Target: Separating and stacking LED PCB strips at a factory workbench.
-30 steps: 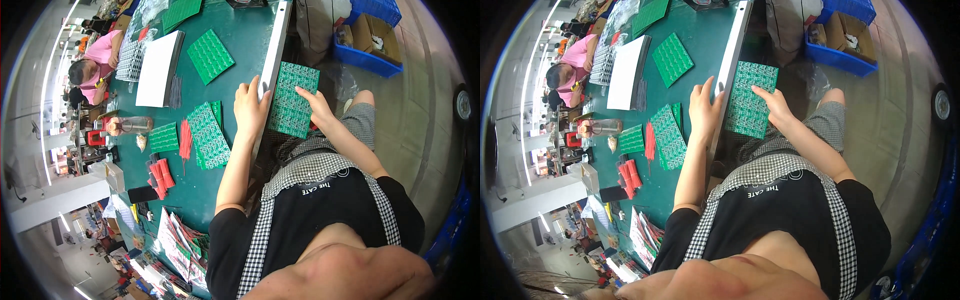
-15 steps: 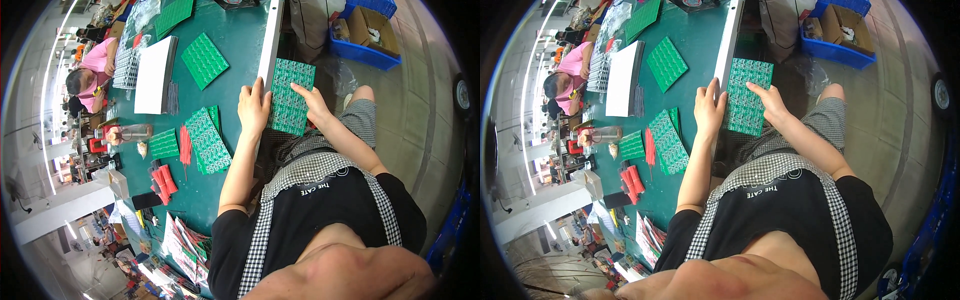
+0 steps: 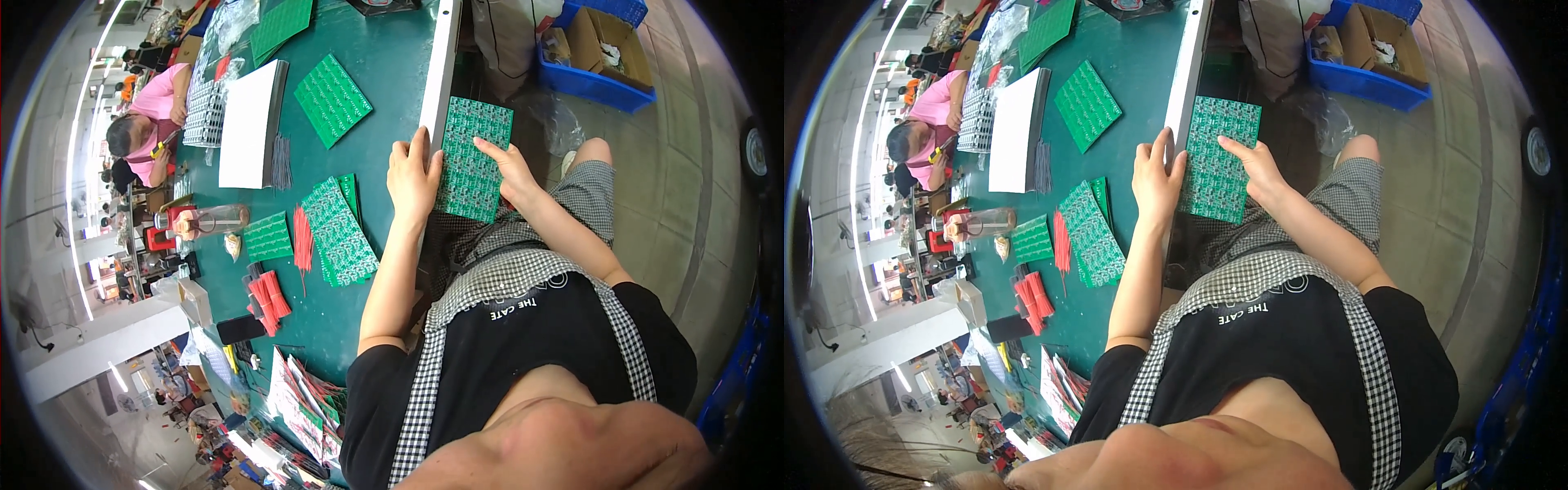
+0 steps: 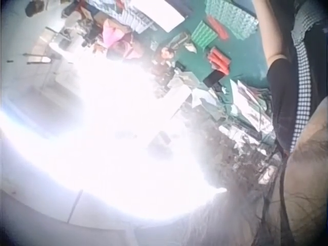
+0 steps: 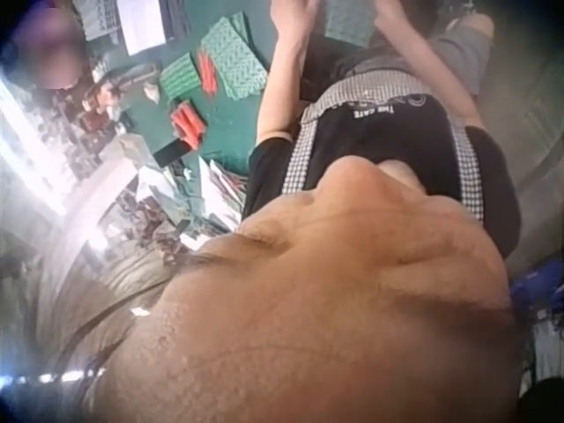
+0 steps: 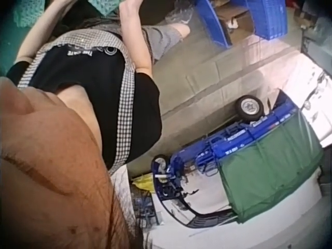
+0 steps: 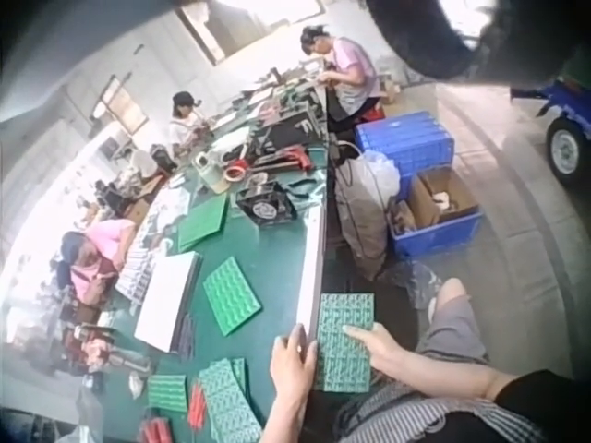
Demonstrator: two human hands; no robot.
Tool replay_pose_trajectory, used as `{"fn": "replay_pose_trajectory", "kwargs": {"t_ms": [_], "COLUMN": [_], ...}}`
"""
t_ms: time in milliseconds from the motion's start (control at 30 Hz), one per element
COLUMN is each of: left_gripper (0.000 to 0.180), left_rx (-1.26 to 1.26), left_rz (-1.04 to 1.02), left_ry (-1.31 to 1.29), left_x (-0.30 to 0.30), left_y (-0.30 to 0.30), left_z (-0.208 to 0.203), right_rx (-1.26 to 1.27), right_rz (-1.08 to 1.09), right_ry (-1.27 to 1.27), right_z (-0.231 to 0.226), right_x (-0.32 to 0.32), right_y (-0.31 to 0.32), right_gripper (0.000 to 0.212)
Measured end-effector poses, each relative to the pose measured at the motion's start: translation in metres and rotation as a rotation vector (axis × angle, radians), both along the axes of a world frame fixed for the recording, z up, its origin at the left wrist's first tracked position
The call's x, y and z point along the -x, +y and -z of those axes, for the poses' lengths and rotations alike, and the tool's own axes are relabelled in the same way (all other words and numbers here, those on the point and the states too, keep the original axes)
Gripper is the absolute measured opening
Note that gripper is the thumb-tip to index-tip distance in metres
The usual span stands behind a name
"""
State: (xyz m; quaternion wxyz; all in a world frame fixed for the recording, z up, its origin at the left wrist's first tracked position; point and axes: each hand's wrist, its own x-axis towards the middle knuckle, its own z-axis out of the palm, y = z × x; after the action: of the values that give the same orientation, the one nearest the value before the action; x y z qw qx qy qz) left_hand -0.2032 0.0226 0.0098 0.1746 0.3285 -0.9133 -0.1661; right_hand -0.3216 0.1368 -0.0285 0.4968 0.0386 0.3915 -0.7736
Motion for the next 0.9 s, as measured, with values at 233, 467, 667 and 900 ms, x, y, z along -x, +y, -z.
{"fn": "replay_pose_trajectory", "kwargs": {"t_ms": [233,467,667,900], "left_gripper": [0.041,0.032,0.037,0.054], "left_rx": [0.033,0.178,0.248,0.198], "left_rz": [0.041,0.193,0.100,0.112], "left_ry": [0.022,-0.026,0.028,0.096], "left_x": [0.001,0.009,0.003,0.009], "left_y": [0.002,-0.014,-0.014,-0.009], "left_z": [0.002,0.007,0.001,0.037], "right_rx": [-0.018,0.067,0.103,-0.100], "right_rz": [0.025,-0.108,-0.125,-0.196], "right_ry": [0.014,0.106,-0.198,-0.279], "right_z": [-0.001,-0.009,0.053,0.083], "right_x": [0.000,0.012,0.001,0.025], "right_y": [0.000,-0.004,-0.024,-0.009], "right_gripper": [0.022,0.025,0.035,0.049]}}
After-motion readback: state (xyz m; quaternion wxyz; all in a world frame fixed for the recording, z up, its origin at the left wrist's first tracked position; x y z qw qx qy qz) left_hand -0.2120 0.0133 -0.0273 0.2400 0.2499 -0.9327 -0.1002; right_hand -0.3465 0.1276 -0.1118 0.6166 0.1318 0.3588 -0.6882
